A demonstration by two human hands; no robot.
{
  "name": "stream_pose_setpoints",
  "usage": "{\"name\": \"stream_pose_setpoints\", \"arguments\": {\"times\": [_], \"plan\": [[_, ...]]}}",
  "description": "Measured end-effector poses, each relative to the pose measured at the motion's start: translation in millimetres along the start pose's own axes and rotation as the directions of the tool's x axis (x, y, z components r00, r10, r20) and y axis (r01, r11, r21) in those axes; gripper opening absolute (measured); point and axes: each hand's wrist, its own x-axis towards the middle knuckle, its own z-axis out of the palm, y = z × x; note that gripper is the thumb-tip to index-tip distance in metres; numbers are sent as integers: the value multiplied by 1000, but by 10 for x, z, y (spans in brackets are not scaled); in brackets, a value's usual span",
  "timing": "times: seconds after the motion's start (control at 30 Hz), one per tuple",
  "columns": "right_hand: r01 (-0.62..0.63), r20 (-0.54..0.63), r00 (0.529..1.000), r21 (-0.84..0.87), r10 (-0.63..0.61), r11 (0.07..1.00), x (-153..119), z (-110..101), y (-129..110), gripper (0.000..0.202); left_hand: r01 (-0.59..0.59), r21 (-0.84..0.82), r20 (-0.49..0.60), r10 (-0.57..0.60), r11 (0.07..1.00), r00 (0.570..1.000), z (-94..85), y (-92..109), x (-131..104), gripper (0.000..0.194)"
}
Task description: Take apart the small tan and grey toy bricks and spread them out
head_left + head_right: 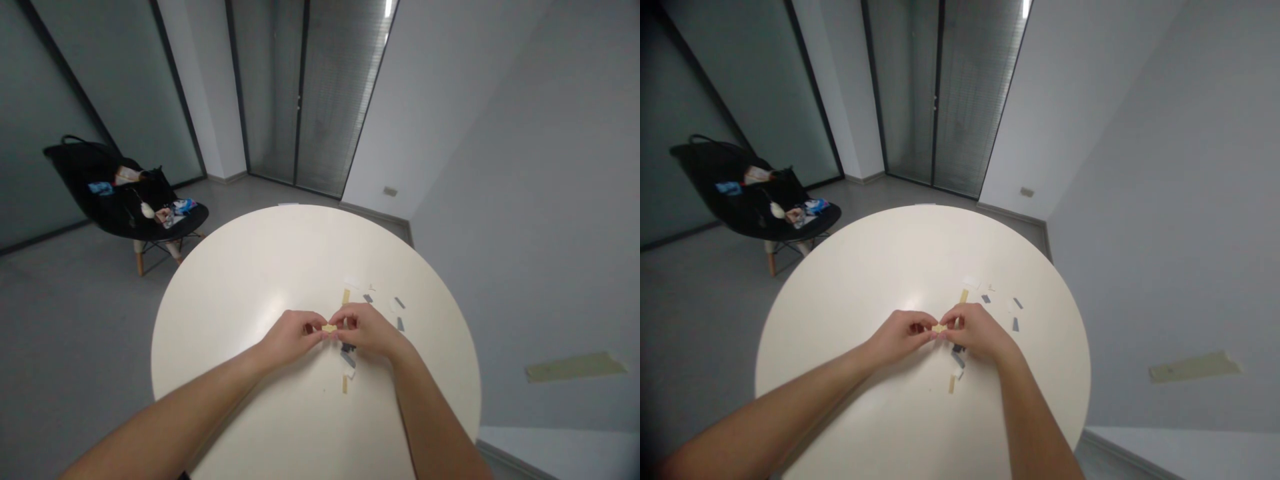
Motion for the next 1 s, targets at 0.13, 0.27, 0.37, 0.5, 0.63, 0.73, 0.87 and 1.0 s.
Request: {"name": "stream_pose_setpoints", "arguments": {"times": [0.13, 0.27, 0.37, 0.5, 0.63, 0.73, 0.87, 1.0], "plan": [[-1, -64, 998, -63, -3, 998, -9, -55, 3, 15, 23, -27, -65, -24, 999, 998, 14, -29, 9, 23], [-71, -178, 982, -65, 58, 995, -34, -170, 65, 21, 44, -4, -77, -44, 999, 996, 21, -69, 10, 26], [-130, -297, 948, -34, 114, 991, -74, -297, 183, 29, 44, 8, -68, -43, 999, 997, 25, -96, 6, 25], [-160, -506, 843, 89, 183, 983, -144, -473, 428, 40, 45, 20, -72, -44, 999, 996, 39, -139, 2, 24], [-180, -641, 734, 137, 225, 974, -177, -563, 620, 44, 42, 18, -67, -41, 999, 997, 42, -147, -3, 23], [-228, -606, 764, 68, 222, 971, -149, -525, 620, 36, 45, 16, -57, -44, 999, 997, 30, -125, -8, 22], [-233, -453, 873, -58, 182, 971, -71, -365, 457, 24, 44, 23, -49, -43, 999, 998, 15, -95, -10, 21], [-230, -318, 931, -136, 177, 964, -10, -191, 288, 16, 38, 30, -43, -36, 999, 998, 13, -80, -5, 18]]}}
